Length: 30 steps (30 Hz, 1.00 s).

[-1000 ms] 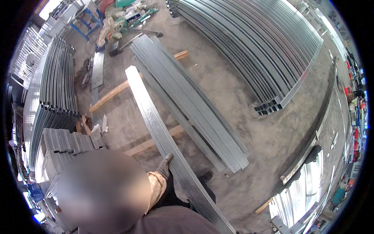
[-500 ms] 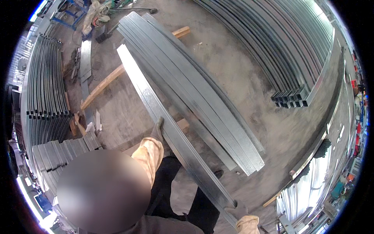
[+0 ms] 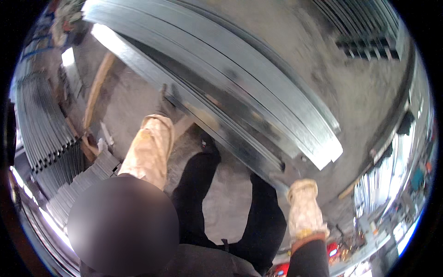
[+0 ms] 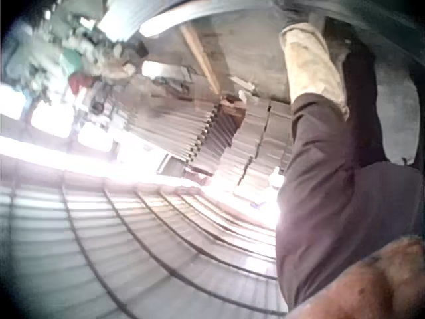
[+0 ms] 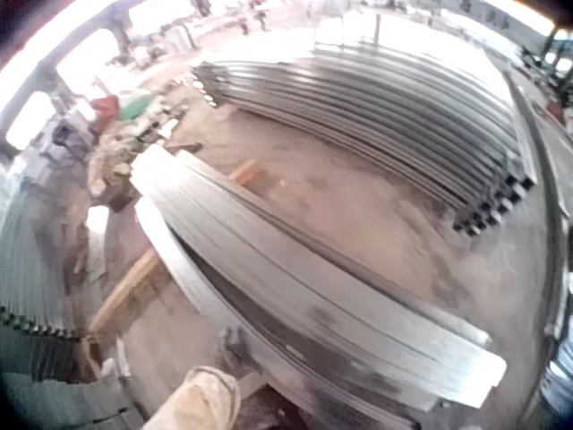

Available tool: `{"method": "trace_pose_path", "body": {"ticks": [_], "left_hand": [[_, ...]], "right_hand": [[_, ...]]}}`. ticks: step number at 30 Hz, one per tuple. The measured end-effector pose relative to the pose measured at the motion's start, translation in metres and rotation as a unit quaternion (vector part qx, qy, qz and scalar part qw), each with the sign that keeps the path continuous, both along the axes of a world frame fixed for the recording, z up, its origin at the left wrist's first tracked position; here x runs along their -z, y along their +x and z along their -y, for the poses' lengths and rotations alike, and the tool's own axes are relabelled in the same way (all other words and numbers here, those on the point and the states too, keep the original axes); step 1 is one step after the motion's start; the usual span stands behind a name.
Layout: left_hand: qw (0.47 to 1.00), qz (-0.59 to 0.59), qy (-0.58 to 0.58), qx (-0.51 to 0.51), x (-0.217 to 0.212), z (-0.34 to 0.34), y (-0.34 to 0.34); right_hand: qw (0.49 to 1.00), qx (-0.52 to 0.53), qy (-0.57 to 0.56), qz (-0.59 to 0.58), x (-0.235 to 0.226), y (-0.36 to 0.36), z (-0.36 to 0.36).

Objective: The person places long metal bars into a large metal frame structure, aligning them one by one. They repeatedly pick up bars from a nearby stack and insert them into the frame while another worker welds in the background.

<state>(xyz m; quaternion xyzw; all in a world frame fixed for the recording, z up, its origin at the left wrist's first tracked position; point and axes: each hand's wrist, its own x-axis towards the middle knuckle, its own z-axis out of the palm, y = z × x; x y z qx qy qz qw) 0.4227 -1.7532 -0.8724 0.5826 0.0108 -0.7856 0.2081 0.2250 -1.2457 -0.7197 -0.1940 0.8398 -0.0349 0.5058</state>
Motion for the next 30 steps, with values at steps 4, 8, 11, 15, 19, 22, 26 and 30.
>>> {"method": "trace_pose_path", "body": {"ticks": [4, 8, 11, 15, 19, 22, 26, 30], "left_hand": [[0.988, -0.049, -0.047, 0.138, 0.013, -0.050, 0.022], [0.975, -0.050, 0.020, 0.214, 0.041, -0.116, 0.013], [0.952, -0.059, -0.060, 0.295, 0.078, -0.093, 0.033], [0.906, -0.074, -0.200, 0.365, 0.107, -0.049, 0.047], [0.960, -0.007, -0.089, 0.266, 0.116, -0.078, -0.012], [0.947, 0.109, -0.093, 0.288, 0.145, -0.072, -0.009], [0.937, 0.098, -0.128, 0.310, 0.144, -0.051, 0.021], [0.940, 0.034, -0.131, 0.313, 0.142, -0.056, 0.014]], "right_hand": [[0.993, 0.006, 0.059, 0.102, 0.056, -0.008, 0.017], [0.989, 0.079, 0.010, 0.126, 0.126, 0.000, -0.008], [0.988, 0.062, 0.010, 0.142, 0.157, 0.004, -0.002], [0.995, 0.043, -0.043, 0.077, 0.151, -0.007, 0.030], [0.992, -0.034, -0.045, -0.112, 0.163, 0.026, 0.008], [0.987, 0.025, -0.105, -0.120, 0.153, 0.058, -0.021], [0.970, 0.227, -0.086, 0.013, 0.127, 0.070, -0.050], [0.926, 0.369, -0.051, -0.067, 0.185, 0.083, -0.139]]}}
